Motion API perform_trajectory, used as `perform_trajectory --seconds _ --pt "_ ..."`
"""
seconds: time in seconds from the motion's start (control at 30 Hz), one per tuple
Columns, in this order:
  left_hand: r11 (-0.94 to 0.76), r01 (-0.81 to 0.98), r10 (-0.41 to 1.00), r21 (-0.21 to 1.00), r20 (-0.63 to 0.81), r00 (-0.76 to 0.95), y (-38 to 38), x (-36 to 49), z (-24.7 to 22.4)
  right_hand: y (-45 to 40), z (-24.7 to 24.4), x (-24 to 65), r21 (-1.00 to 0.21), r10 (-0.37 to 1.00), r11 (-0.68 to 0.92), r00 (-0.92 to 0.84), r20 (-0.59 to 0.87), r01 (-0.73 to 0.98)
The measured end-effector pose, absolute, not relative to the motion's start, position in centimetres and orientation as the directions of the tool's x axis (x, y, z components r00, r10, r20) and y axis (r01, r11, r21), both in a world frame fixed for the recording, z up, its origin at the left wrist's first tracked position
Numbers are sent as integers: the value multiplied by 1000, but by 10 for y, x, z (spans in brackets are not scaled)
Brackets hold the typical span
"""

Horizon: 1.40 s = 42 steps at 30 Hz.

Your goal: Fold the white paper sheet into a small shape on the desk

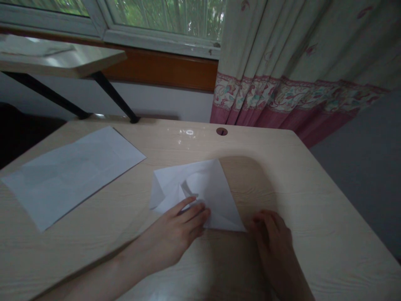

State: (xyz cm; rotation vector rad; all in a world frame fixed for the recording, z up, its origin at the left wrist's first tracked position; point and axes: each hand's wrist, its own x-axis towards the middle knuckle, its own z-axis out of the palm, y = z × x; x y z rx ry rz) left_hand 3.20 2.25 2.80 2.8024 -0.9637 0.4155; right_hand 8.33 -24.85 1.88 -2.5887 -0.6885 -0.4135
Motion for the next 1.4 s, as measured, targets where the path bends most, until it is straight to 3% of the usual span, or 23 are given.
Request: perform_trajectory --seconds 0.1,0.17,0.23,0.33,0.57,0.7,0.93,1.4 --pt "-785 -619 -584 28 301 754 22 31 30 -241 25 68 -301 469 -711 748 470 636" --pt "-786 -618 -592 3 281 755 22 31 31 -231 22 56 -154 643 -601 589 490 784" --pt "-789 -614 -596 -25 271 756 22 30 31 -220 15 46 -9 719 -577 513 468 816" --pt "-788 -612 -601 -69 299 741 22 29 30 -208 0 36 90 726 -610 511 460 787" --pt "-797 -594 -590 -108 347 729 20 29 31 -207 -7 32 166 730 -632 511 453 757" --pt "-791 -601 -601 -115 328 729 21 29 33 -205 -6 30 136 706 -650 529 471 747" --pt "-789 -611 -596 -62 315 739 24 31 32 -192 -14 13 -67 507 -784 699 504 617" --pt "-787 -616 -596 -38 308 742 25 34 41 -191 -13 12 -96 484 -794 720 497 600"
